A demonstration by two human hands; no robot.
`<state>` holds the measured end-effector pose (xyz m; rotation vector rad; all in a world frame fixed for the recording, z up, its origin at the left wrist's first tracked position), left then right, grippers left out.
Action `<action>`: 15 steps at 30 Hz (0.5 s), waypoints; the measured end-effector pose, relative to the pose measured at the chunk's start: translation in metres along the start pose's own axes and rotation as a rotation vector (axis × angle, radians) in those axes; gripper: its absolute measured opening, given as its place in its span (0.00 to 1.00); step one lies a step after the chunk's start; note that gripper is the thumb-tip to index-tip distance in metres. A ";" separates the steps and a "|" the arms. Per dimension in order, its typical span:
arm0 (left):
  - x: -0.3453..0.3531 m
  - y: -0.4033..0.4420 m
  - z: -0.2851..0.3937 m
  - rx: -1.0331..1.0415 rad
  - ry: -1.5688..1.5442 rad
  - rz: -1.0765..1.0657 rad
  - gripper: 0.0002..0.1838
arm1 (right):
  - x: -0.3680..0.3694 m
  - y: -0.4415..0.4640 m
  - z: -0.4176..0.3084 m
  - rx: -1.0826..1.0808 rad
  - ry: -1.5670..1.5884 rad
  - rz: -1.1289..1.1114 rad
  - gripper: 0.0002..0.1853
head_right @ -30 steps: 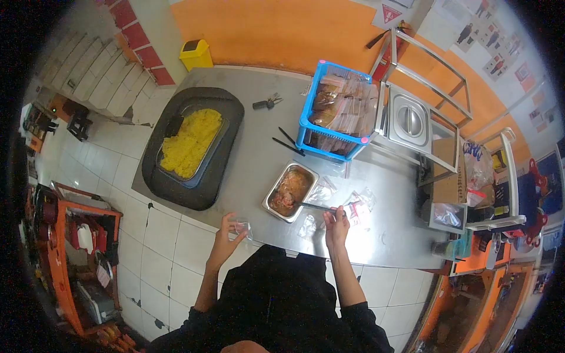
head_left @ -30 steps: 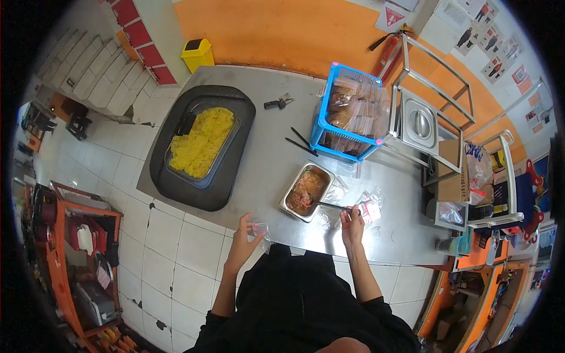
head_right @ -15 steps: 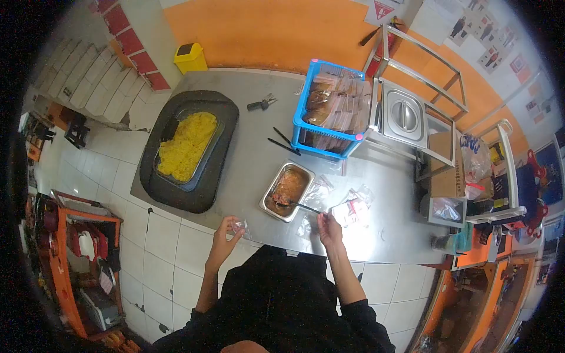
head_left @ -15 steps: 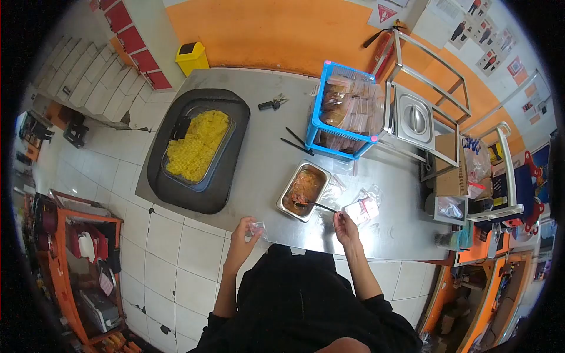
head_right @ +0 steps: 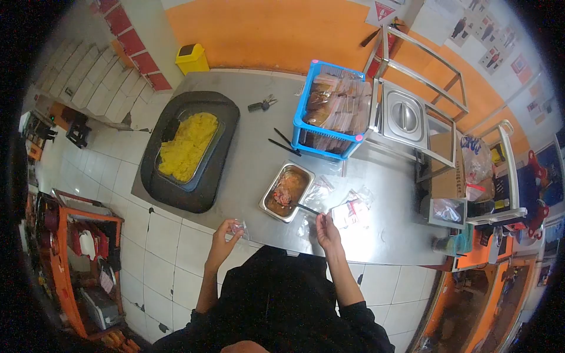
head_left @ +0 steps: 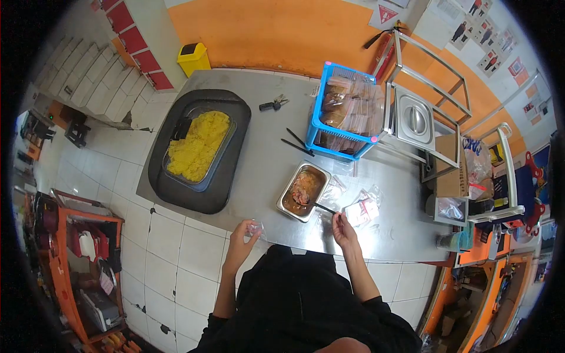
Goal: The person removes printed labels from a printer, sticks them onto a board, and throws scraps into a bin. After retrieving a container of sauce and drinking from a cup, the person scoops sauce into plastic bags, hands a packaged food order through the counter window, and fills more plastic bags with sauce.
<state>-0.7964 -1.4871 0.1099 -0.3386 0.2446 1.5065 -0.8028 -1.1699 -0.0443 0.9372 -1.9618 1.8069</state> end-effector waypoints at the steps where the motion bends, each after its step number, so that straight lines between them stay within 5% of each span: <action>1: 0.000 -0.001 0.002 0.002 0.020 0.006 0.15 | 0.004 -0.003 -0.003 -0.058 -0.027 -0.064 0.11; 8: 0.002 -0.005 -0.004 0.005 0.034 0.005 0.12 | 0.055 -0.064 -0.021 -0.614 -0.570 -0.270 0.11; 15: 0.005 -0.007 -0.004 -0.008 0.024 -0.018 0.11 | 0.093 -0.107 -0.001 -0.745 -0.842 -0.423 0.10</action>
Point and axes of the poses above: each hand's wrist, its own y-axis towards the middle knuckle, its own x-axis out of the palm, z = x × y, the point moved 7 cm from there along y, towards the middle knuckle, and after that the axes turned 4 degrees about -y, right-handed, at the moved point
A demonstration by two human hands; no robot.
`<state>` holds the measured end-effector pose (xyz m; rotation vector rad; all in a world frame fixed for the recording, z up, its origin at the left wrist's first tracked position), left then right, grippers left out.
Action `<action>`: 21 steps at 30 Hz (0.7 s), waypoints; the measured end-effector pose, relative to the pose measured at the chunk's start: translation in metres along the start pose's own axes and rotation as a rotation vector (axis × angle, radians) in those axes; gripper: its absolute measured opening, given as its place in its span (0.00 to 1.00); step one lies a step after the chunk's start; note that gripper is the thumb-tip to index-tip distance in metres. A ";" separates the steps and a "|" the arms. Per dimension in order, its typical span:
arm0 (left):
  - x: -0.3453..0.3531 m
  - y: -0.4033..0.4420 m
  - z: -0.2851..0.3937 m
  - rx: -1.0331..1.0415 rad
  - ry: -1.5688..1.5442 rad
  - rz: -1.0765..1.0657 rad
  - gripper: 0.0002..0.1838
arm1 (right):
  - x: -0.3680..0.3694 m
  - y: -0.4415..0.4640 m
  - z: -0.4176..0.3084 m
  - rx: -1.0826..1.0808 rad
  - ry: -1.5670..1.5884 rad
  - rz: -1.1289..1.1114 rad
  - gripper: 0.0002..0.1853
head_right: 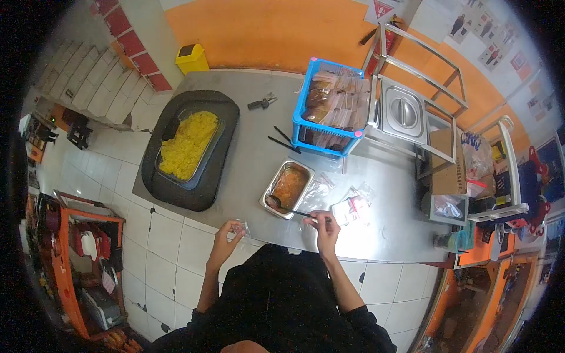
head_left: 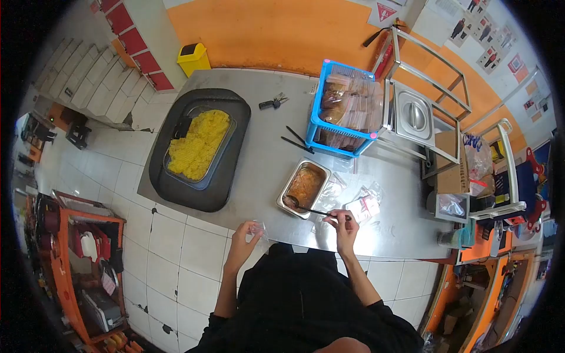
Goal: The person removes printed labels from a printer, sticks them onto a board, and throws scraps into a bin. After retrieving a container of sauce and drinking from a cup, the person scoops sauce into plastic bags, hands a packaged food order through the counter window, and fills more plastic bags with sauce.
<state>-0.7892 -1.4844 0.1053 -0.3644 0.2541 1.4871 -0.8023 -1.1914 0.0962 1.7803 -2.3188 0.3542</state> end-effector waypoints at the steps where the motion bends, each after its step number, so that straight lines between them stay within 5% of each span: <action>1: 0.000 0.000 0.001 0.014 0.014 0.003 0.11 | 0.008 -0.001 -0.006 -0.068 -0.071 -0.051 0.10; 7: -0.001 0.001 0.004 0.027 0.016 0.000 0.12 | 0.029 -0.002 -0.007 -0.158 -0.167 -0.133 0.09; 15: -0.002 -0.001 0.002 0.047 0.049 -0.001 0.13 | -0.024 0.010 0.052 0.240 0.291 0.324 0.13; 21: -0.002 0.000 0.003 0.052 0.055 -0.026 0.15 | -0.047 0.015 0.071 0.309 0.435 0.367 0.13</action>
Point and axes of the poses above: each hand's wrist, its own y-axis towards the middle knuckle, its own x-axis out of the palm, z = x × y, the point moved 7 cm from there along y, towards the middle knuckle, and after that the axes turned 4 degrees about -y, right-handed, at the moved point
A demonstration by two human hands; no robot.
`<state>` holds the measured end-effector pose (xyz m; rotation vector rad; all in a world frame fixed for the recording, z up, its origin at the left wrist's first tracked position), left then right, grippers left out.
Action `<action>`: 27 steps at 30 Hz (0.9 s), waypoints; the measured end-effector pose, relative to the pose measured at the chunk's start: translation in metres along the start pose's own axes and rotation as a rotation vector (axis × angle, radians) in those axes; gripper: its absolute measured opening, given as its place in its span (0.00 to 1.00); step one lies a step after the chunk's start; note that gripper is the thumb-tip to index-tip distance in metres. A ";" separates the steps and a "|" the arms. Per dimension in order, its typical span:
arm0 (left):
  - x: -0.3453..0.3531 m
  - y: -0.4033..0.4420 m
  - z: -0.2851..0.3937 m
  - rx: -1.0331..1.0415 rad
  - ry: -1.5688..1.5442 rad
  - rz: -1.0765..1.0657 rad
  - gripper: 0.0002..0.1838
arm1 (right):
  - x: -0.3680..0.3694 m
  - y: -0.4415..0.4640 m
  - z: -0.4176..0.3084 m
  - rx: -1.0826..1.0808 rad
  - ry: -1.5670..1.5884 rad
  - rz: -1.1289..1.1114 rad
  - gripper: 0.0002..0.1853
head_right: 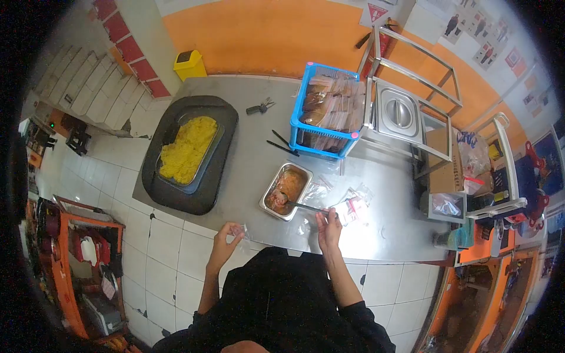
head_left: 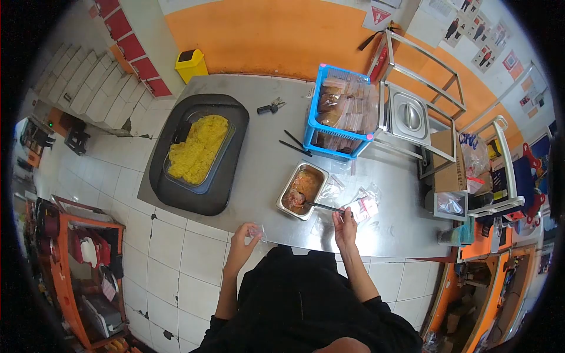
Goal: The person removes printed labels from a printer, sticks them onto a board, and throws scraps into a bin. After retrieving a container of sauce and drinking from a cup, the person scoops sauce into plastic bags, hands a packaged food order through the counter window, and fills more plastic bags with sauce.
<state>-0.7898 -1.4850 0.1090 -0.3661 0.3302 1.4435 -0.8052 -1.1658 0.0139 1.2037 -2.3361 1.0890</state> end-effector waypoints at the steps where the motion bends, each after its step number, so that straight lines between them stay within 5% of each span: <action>1: -0.003 -0.001 0.003 -0.025 -0.053 0.057 0.18 | -0.005 0.004 0.004 0.025 0.012 0.014 0.13; 8: -0.016 0.002 0.005 -0.003 -0.041 0.247 0.30 | -0.018 0.018 0.010 0.100 0.115 -0.049 0.12; 27: -0.015 0.066 0.082 0.341 0.071 0.263 0.21 | 0.012 0.042 -0.034 0.058 0.023 -0.124 0.11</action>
Point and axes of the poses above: each hand's wrist, its own y-axis towards the middle knuckle, its own x-axis out of the palm, z = x × y, the point moved 7 cm from there along y, towards the middle knuckle, and after that the axes turned 4 degrees about -y, right-handed, at the moved point
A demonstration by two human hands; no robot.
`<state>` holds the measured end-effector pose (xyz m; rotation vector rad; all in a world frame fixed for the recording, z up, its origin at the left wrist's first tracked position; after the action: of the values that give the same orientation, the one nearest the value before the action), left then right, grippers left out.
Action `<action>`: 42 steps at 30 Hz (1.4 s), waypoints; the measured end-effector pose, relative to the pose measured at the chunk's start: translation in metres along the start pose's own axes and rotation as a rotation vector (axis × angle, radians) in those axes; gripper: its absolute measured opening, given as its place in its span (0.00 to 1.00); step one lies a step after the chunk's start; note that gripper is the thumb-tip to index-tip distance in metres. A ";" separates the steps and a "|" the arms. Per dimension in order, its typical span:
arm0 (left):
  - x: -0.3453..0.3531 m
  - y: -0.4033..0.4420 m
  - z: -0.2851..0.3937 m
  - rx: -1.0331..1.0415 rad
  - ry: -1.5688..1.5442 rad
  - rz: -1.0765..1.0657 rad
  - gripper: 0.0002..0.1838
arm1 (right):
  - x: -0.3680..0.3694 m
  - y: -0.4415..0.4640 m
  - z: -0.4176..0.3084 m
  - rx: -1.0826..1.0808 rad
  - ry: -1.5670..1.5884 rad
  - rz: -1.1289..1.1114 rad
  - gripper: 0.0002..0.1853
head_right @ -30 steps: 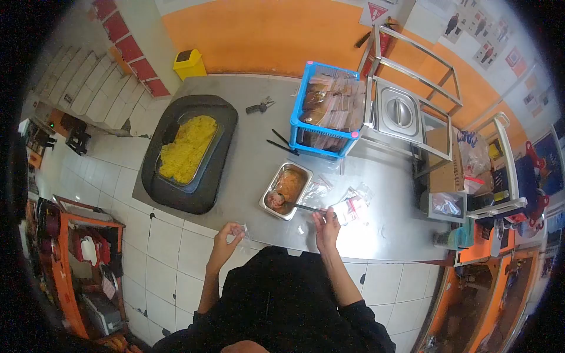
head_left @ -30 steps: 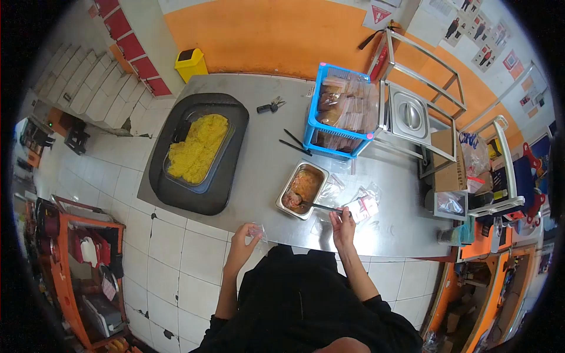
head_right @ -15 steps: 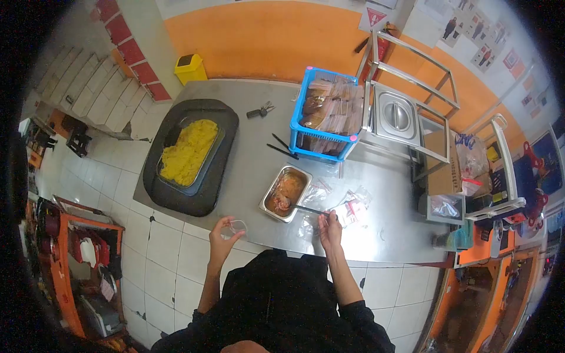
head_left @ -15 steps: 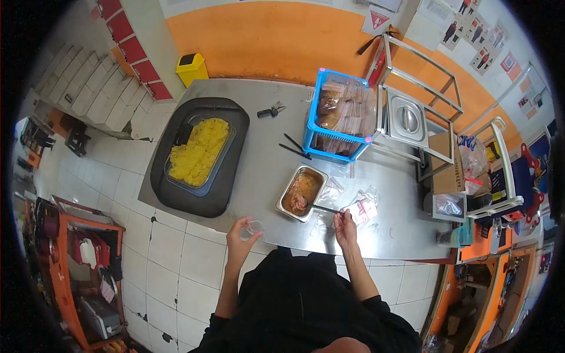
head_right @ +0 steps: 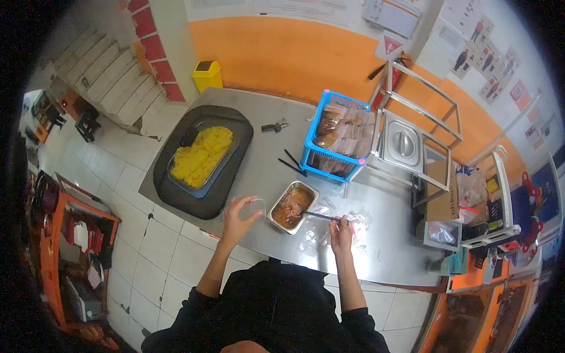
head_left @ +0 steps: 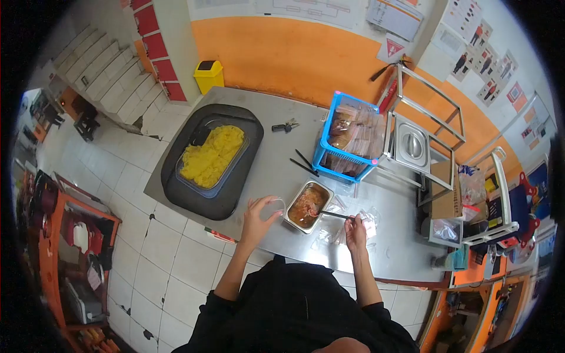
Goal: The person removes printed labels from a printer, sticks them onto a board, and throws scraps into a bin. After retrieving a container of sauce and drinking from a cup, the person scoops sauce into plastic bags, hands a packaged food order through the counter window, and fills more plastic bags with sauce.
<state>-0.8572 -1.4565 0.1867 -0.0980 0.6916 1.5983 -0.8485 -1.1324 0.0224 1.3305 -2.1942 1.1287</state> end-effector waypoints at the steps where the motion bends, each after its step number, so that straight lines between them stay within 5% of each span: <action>1: -0.002 0.002 0.001 -0.011 0.006 0.027 0.21 | 0.007 0.000 -0.003 0.003 -0.006 -0.005 0.11; 5: -0.010 -0.003 -0.008 -0.061 -0.040 0.088 0.21 | 0.061 -0.045 -0.036 -0.318 -0.311 -0.083 0.12; 9: -0.010 -0.016 -0.020 -0.074 -0.051 0.103 0.22 | 0.125 -0.111 -0.026 -0.964 -1.278 -0.648 0.02; 11: -0.010 -0.023 -0.025 -0.121 -0.079 0.116 0.22 | 0.145 -0.137 -0.014 -1.055 -1.360 -0.860 0.03; 15: -0.013 -0.034 -0.034 -0.139 -0.064 0.117 0.22 | 0.145 -0.132 -0.023 -1.068 -1.352 -0.833 0.07; 21: -0.016 -0.043 -0.039 -0.179 -0.053 0.101 0.21 | 0.115 -0.093 -0.012 -0.777 -1.182 -0.523 0.02; 23: -0.017 -0.046 -0.040 -0.207 -0.050 0.105 0.22 | 0.095 -0.081 0.009 -0.559 -0.862 -0.412 0.07; 28: -0.016 -0.049 -0.044 -0.216 -0.038 0.097 0.22 | 0.067 -0.063 0.018 -0.427 -0.463 -0.038 0.13; 42: -0.013 -0.049 -0.049 -0.227 -0.042 0.065 0.22 | 0.003 -0.027 0.025 -0.144 -0.163 0.160 0.14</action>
<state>-0.8259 -1.4915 0.1347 -0.2102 0.4832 1.7326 -0.8245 -1.1598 0.0209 1.2436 -2.4857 0.9228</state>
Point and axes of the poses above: each hand's wrist, its own y-axis towards the middle knuckle, its own x-axis out of the palm, z = x × y, the point moved 7 cm from there along y, towards the middle knuckle, and after that the axes turned 4 degrees about -y, right-handed, at the moved point
